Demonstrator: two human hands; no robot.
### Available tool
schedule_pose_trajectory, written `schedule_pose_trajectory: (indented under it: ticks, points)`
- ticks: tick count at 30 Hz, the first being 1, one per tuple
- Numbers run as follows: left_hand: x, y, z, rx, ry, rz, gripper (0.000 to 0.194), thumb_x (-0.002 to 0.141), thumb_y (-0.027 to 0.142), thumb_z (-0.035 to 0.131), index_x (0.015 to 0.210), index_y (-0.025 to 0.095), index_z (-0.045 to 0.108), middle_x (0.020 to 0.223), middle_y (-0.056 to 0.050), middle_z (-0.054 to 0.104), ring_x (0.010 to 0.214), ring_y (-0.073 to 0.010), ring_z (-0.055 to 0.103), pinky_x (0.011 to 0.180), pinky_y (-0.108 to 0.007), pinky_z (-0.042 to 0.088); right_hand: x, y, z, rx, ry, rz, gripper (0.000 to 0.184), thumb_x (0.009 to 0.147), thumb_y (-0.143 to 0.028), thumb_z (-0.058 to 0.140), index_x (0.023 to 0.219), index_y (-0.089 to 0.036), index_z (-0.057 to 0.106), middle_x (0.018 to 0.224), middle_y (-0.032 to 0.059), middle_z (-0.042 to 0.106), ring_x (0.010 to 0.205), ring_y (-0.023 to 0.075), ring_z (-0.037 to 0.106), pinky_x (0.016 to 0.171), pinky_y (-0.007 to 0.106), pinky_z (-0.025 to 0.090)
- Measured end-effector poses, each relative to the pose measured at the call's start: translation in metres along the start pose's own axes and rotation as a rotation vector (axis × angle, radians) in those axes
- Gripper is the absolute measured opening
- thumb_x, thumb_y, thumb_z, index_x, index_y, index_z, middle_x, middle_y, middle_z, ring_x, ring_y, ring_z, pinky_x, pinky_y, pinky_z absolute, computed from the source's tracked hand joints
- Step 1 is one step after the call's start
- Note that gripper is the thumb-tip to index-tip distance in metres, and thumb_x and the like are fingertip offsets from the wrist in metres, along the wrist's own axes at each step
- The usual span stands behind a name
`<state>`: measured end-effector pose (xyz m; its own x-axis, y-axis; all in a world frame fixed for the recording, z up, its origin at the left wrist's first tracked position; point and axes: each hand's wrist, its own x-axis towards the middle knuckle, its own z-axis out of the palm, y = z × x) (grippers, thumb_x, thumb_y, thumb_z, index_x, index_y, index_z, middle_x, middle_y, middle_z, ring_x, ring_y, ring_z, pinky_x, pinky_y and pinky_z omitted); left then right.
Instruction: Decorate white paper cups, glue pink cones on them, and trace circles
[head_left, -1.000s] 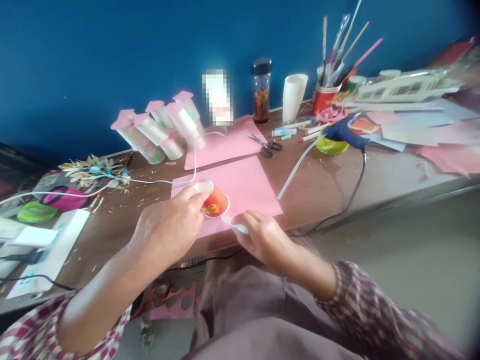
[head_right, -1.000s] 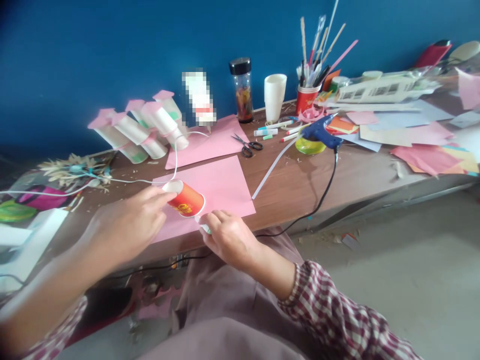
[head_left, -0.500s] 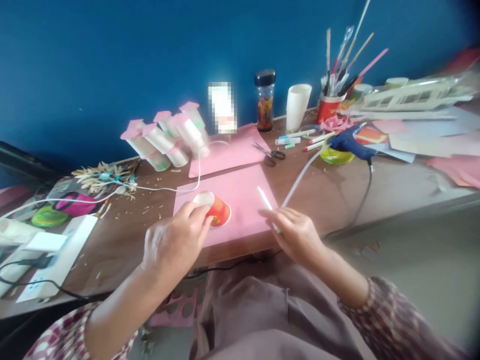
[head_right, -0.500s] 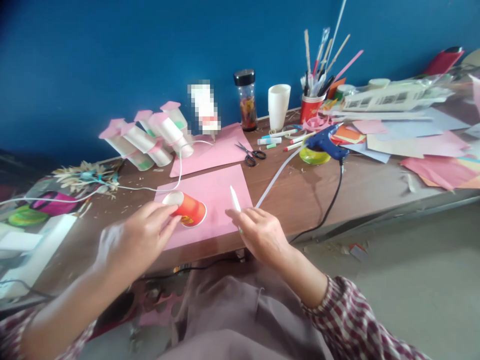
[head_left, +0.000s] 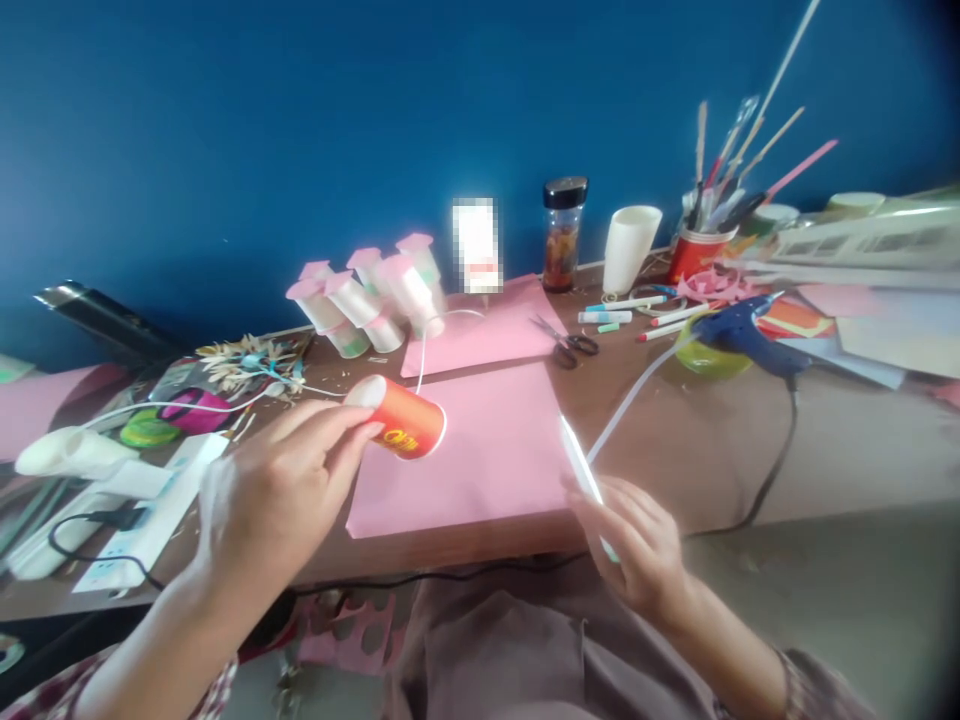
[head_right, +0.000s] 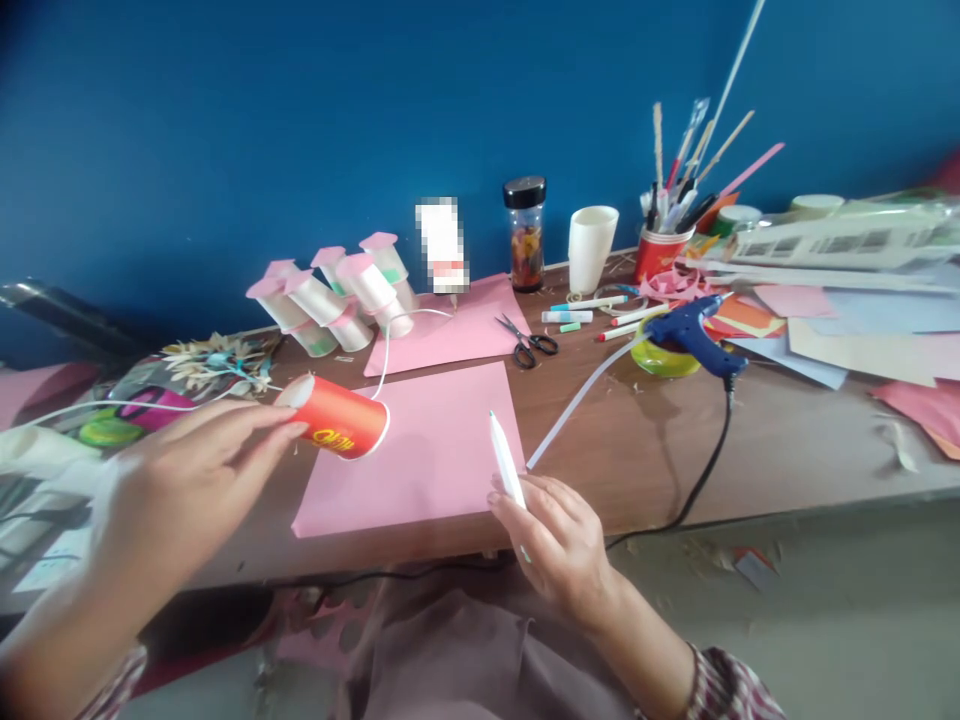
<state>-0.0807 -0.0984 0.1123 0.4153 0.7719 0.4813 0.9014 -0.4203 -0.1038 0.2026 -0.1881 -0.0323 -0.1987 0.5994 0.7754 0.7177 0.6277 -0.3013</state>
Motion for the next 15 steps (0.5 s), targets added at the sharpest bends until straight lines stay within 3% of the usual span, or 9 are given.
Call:
schedule_pose_trajectory:
  ticks: [5,10,15]
  points:
    - [-0.001,0.027,0.003,-0.08,0.067,0.14,0.015,0.086,0.024,0.061,0.101,0.026,0.063,0.097,0.003,0.072,0.079,-0.0141,0.067,0.071,-0.025,0.049,0.005,0.01,-0.011,-0.013,0.042,0.035,0.053,0.079,-0.001,0.054,0.129,-0.019,0.051,0.111,0.0137,0.069,0.101,0.0239,0.066,0.078,0.04,0.057]
    - [-0.003,0.065,0.024,-0.181,0.024,0.273,0.017,0.085,0.016,0.06,0.099,0.025,0.065,0.096,0.003,0.072,0.07,-0.0123,0.066,0.063,-0.024,0.047,0.006,0.02,-0.015,-0.05,0.063,0.097,0.051,0.078,0.001,0.055,0.125,-0.018,0.053,0.107,0.0131,0.069,0.098,0.0236,0.066,0.079,0.039,0.056]
    - [0.004,0.085,0.046,-0.189,-0.005,0.304,0.019,0.084,0.011,0.058,0.096,0.024,0.066,0.091,0.003,0.072,0.056,-0.0111,0.06,0.05,-0.025,0.042,0.004,0.022,-0.012,-0.015,0.049,0.134,0.049,0.079,0.001,0.054,0.124,-0.019,0.054,0.107,0.012,0.069,0.097,0.0237,0.066,0.079,0.039,0.056]
